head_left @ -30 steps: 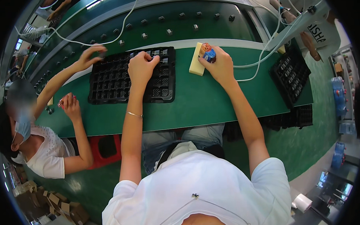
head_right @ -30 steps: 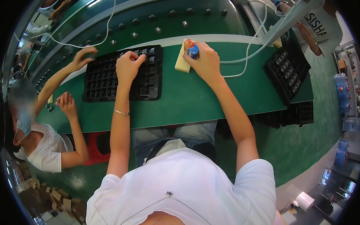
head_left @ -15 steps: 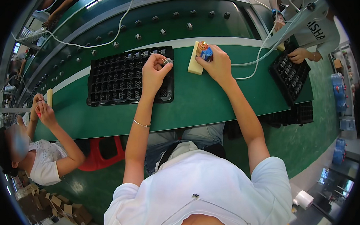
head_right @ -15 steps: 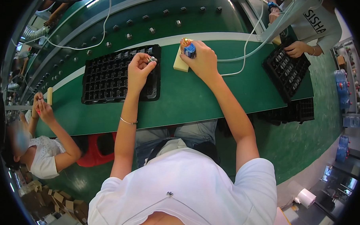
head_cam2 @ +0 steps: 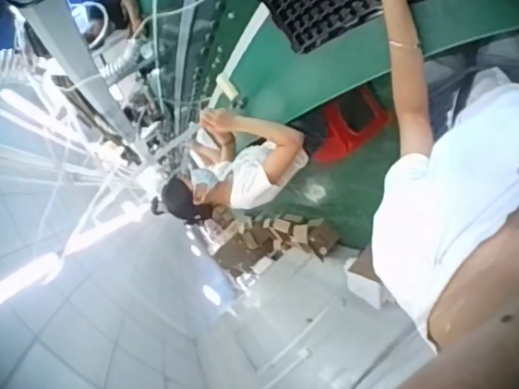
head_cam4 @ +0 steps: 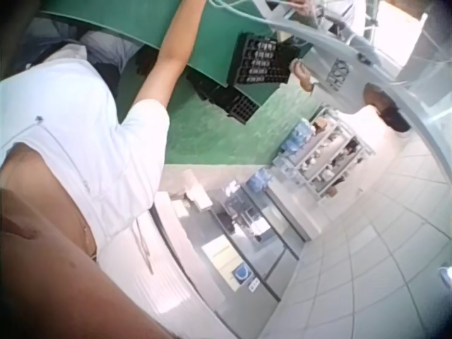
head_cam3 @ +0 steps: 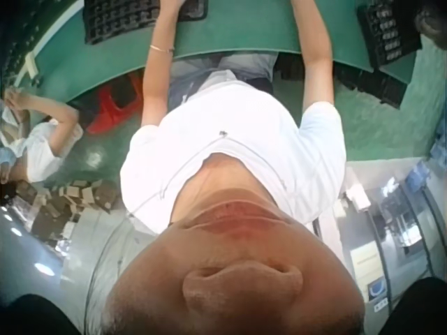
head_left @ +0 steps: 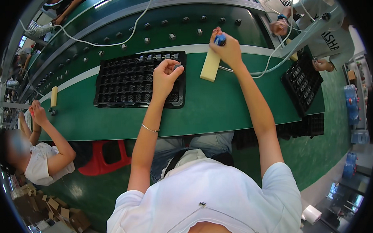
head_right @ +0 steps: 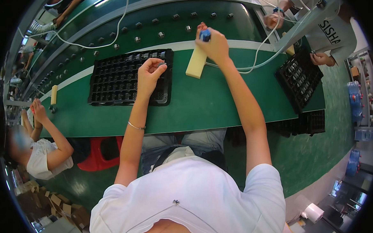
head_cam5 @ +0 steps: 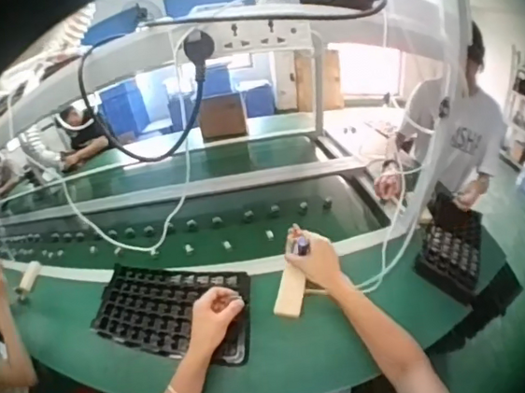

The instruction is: Manually assembling small electronic parts into a plastic tray on a factory production line.

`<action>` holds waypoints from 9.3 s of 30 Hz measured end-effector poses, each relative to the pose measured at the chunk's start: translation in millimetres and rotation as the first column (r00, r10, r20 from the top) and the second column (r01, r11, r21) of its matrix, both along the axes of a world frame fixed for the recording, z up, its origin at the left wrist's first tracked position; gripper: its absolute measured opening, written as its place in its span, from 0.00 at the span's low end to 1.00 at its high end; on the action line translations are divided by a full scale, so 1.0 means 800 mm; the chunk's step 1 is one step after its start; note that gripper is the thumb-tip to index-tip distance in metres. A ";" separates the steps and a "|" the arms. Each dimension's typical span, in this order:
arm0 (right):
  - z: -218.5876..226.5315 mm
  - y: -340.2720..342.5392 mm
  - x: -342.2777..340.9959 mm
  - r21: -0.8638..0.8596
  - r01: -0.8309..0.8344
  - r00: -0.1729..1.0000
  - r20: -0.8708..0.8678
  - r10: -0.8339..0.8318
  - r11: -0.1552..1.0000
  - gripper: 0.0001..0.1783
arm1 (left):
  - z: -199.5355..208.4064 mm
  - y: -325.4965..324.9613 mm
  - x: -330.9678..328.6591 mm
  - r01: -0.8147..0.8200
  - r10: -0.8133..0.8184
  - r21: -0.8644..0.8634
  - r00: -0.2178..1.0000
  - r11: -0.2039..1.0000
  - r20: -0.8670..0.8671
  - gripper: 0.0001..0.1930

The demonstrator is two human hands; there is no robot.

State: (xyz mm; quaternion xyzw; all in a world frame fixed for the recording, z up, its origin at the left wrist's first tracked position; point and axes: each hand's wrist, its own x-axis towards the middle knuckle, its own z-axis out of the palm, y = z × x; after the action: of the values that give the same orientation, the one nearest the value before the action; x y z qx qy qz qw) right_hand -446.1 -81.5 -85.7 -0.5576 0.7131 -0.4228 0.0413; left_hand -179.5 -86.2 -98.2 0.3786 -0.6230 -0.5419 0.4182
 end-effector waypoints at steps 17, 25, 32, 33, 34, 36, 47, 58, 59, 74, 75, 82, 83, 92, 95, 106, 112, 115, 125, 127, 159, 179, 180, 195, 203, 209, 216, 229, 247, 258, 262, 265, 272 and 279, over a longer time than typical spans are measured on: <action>0.028 -0.016 0.000 0.047 -0.224 0.889 0.418 0.184 0.974 0.18 | 0.026 0.020 -0.007 -0.003 0.005 0.013 0.991 1.000 -0.131 0.13; 0.037 0.070 0.067 -0.062 -0.513 0.356 0.892 0.279 0.856 0.18 | 0.043 0.033 -0.023 0.116 -0.117 -0.018 0.970 0.993 -0.212 0.12; 0.028 0.078 0.052 -0.036 -0.629 0.251 0.936 0.247 0.776 0.19 | 0.041 0.030 -0.022 0.227 -0.218 0.047 0.963 0.973 -0.157 0.14; 0.025 0.080 0.051 -0.077 -0.630 0.189 0.950 0.249 0.773 0.19 | 0.039 0.029 -0.025 0.225 -0.215 0.047 0.964 0.973 -0.157 0.14; 0.024 0.081 0.051 -0.119 -0.629 0.125 0.960 0.250 0.769 0.20 | 0.037 0.027 -0.027 0.250 -0.238 0.056 0.957 0.967 -0.164 0.14; 0.028 0.086 0.046 -0.128 -0.599 0.120 0.962 0.246 0.790 0.20 | 0.033 0.018 -0.024 0.273 -0.259 0.065 0.951 0.960 -0.171 0.16; 0.014 0.103 0.039 0.013 -0.078 0.990 0.115 0.076 0.997 0.27 | 0.019 -0.031 -0.012 0.078 0.436 -0.537 0.490 0.840 0.755 0.23; 0.010 0.102 0.052 0.003 0.000 0.999 -0.054 0.001 1.000 0.28 | 0.020 -0.033 -0.018 -0.022 0.385 -0.451 0.561 0.892 0.733 0.18; 0.009 0.102 0.052 0.004 0.004 0.999 -0.053 -0.003 1.000 0.28 | 0.019 -0.033 -0.016 -0.044 0.394 -0.472 0.620 0.880 0.678 0.17; 0.007 0.101 0.051 -0.017 -0.006 0.999 -0.048 0.006 1.000 0.24 | 0.006 -0.023 -0.024 -0.176 0.358 -0.451 0.862 0.875 0.359 0.14; 0.007 0.101 0.051 -0.016 -0.003 0.999 -0.045 0.002 1.000 0.24 | 0.007 -0.022 -0.024 -0.173 0.343 -0.423 0.864 0.890 0.368 0.13; 0.007 0.096 0.050 -0.025 0.010 0.999 -0.050 -0.012 1.000 0.24 | 0.005 -0.027 -0.020 -0.183 0.321 -0.419 0.903 0.889 0.285 0.11; 0.006 0.096 0.050 -0.028 0.008 0.999 -0.052 -0.009 1.000 0.24 | 0.006 -0.026 -0.020 -0.185 0.316 -0.410 0.908 0.893 0.277 0.11; 0.000 0.033 0.008 0.020 0.050 0.992 -0.121 -0.047 0.999 0.22 | 0.007 -0.023 -0.017 -0.193 0.305 -0.357 0.907 0.914 0.290 0.10; -0.007 -0.016 -0.030 0.084 0.076 0.995 -0.074 -0.070 0.994 0.22 | 0.008 -0.022 -0.020 -0.181 0.305 -0.378 0.904 0.908 0.299 0.10; -0.031 -0.076 -0.053 0.151 0.138 0.986 -0.114 -0.122 0.979 0.22 | 0.001 -0.022 -0.019 -0.164 0.301 -0.438 0.916 0.884 0.264 0.09; -0.030 -0.069 -0.057 0.148 0.074 0.987 -0.152 -0.051 0.986 0.22 | 0.012 -0.017 -0.018 -0.072 0.070 -0.097 0.997 0.993 -0.020 0.07; -0.027 -0.070 -0.059 0.142 0.140 0.988 -0.083 -0.129 0.980 0.20 | 0.023 -0.013 -0.021 0.008 -0.004 0.028 0.993 1.000 -0.116 0.08; 0.000 -0.043 -0.049 -0.075 0.013 1.000 0.029 -0.011 0.997 0.19 | 0.031 0.001 -0.027 0.019 0.011 0.121 0.971 0.993 -0.238 0.08; 0.040 -0.017 -0.011 -0.112 -0.262 0.805 0.523 0.281 0.959 0.16 | 0.042 0.009 -0.023 -0.005 0.038 0.127 0.965 0.992 -0.258 0.09; 0.022 0.097 0.025 -0.086 -0.566 0.122 0.975 0.186 0.820 0.22 | 0.049 0.032 -0.053 0.191 -0.188 0.058 0.980 0.980 -0.063 0.10; 0.006 0.100 0.041 -0.081 -0.038 0.999 -0.037 0.035 0.996 0.24 | 0.017 -0.088 -0.020 0.008 0.502 -0.574 0.477 0.819 0.722 0.16; 0.006 0.100 0.041 -0.081 -0.032 0.999 -0.037 0.029 0.996 0.24 | 0.017 -0.087 -0.022 0.013 0.499 -0.574 0.479 0.819 0.722 0.16; 0.005 0.105 0.037 -0.055 -0.003 1.000 -0.026 0.001 0.998 0.25 | 0.056 -0.066 -0.025 -0.148 0.222 -0.230 0.912 0.962 0.346 0.08; -0.001 0.078 0.027 -0.064 -0.006 0.999 -0.038 0.004 0.998 0.22 | 0.057 -0.042 -0.009 0.153 -0.049 0.234 0.915 0.960 -0.399 0.09; -0.016 -0.024 -0.030 -0.048 0.005 1.000 -0.016 -0.006 0.999 0.22 | 0.043 -0.018 -0.006 0.161 -0.012 0.280 0.883 0.946 -0.469 0.09; -0.041 -0.094 -0.097 0.139 0.172 0.955 -0.268 -0.131 0.975 0.31 | 0.042 0.005 -0.016 0.140 0.009 0.300 0.895 0.944 -0.446 0.12; 0.043 0.002 0.009 -0.067 -0.525 0.476 0.803 0.358 0.849 0.22 | 0.070 0.026 -0.019 0.002 0.003 0.020 0.966 1.000 -0.260 0.10; 0.033 0.082 0.039 -0.154 -0.618 0.029 0.976 0.218 0.771 0.22 | 0.062 0.040 -0.036 0.176 -0.184 -0.072 0.974 0.982 -0.129 0.14; 0.021 0.100 0.010 0.007 -0.095 0.891 0.447 0.082 0.995 0.21 | 0.040 -0.052 -0.032 0.064 0.395 -0.529 0.592 0.846 0.702 0.21; 0.005 0.101 0.021 -0.058 -0.024 0.999 0.021 0.025 0.998 0.25 | 0.032 -0.070 -0.055 0.172 0.348 -0.459 0.442 0.872 0.827 0.23; 0.008 0.099 0.031 -0.058 -0.004 0.998 -0.067 0.000 0.998 0.26 | 0.027 -0.085 -0.052 0.157 0.272 -0.372 0.441 0.915 0.855 0.25; 0.005 0.101 0.027 -0.013 0.016 0.998 -0.068 -0.017 1.000 0.26 | 0.022 -0.075 -0.061 0.071 0.313 -0.402 0.513 0.913 0.800 0.20; 0.002 0.101 0.025 -0.033 0.024 0.996 -0.090 -0.027 0.999 0.26 | 0.019 -0.062 -0.062 -0.027 0.402 -0.496 0.623 0.868 0.670 0.17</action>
State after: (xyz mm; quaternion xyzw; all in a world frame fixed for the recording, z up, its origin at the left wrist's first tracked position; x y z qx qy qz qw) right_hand -426.1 -0.7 -84.3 -0.5678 0.7144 -0.4089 -0.0054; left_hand -228.7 -135.7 -82.8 0.5381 -0.7930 -0.1233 0.2576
